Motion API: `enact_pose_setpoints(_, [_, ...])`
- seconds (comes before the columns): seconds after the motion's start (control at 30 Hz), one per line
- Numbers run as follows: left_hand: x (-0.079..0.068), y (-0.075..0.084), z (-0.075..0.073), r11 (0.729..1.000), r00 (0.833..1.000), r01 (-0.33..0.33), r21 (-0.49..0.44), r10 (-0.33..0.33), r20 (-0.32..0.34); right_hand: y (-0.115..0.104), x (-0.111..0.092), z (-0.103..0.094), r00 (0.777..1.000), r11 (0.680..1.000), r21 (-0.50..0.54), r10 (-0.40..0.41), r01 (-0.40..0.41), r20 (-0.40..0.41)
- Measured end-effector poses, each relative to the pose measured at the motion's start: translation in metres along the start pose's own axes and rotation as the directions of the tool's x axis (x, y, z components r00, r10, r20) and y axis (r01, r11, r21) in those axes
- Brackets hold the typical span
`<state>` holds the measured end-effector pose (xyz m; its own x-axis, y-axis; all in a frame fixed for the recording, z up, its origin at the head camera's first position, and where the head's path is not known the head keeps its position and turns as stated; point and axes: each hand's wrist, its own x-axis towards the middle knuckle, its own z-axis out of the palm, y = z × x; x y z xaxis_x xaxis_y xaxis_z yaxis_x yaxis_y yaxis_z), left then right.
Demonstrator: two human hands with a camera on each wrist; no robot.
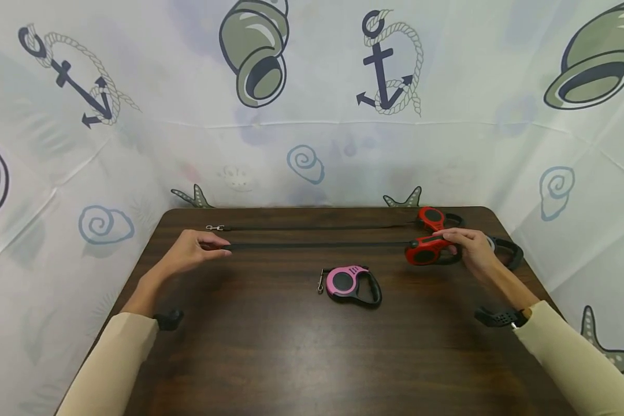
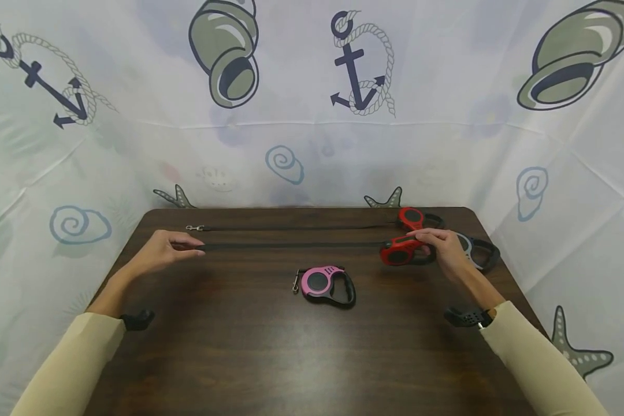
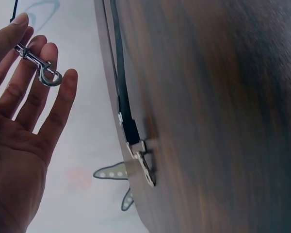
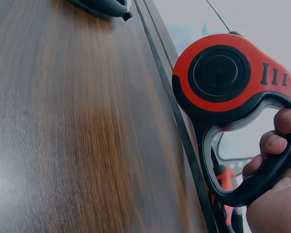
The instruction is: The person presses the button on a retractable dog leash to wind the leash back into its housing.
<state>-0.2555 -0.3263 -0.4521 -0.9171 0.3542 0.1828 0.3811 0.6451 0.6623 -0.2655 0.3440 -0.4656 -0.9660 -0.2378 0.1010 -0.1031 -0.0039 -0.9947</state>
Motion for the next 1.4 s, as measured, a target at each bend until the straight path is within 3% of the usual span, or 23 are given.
enact_pose_setpoints(0.33, [0.005,0.011,0.007,0.998,1.0,0.011,-0.057,-0.011,-0.002,-0.008,0.003,0.012,1.0,0.999,-0.03,-0.012,0.012,0.013])
enact_pose_setpoints(0.8, [0.013,0.021,0.017,0.999,0.999,-0.052,-0.011,0.052,-0.008,-0.005,0.005,0.027,0.994,0.995,-0.012,-0.1,0.101,0.052])
enact_pose_setpoints(1.1, [0.015,0.026,0.024,0.998,0.998,-0.055,-0.039,0.055,0.006,-0.006,0.003,0.035,0.995,0.998,0.002,-0.055,0.055,0.079])
enact_pose_setpoints(1.27, [0.018,0.028,0.028,0.996,0.997,-0.081,-0.045,0.081,0.002,-0.004,0.004,0.039,0.993,0.994,-0.057,-0.089,0.094,0.076])
enact_pose_setpoints(1.4, [0.019,0.031,0.031,0.994,0.996,-0.089,-0.056,0.091,0.022,-0.005,0.003,0.042,0.995,0.989,-0.125,-0.071,0.078,0.063])
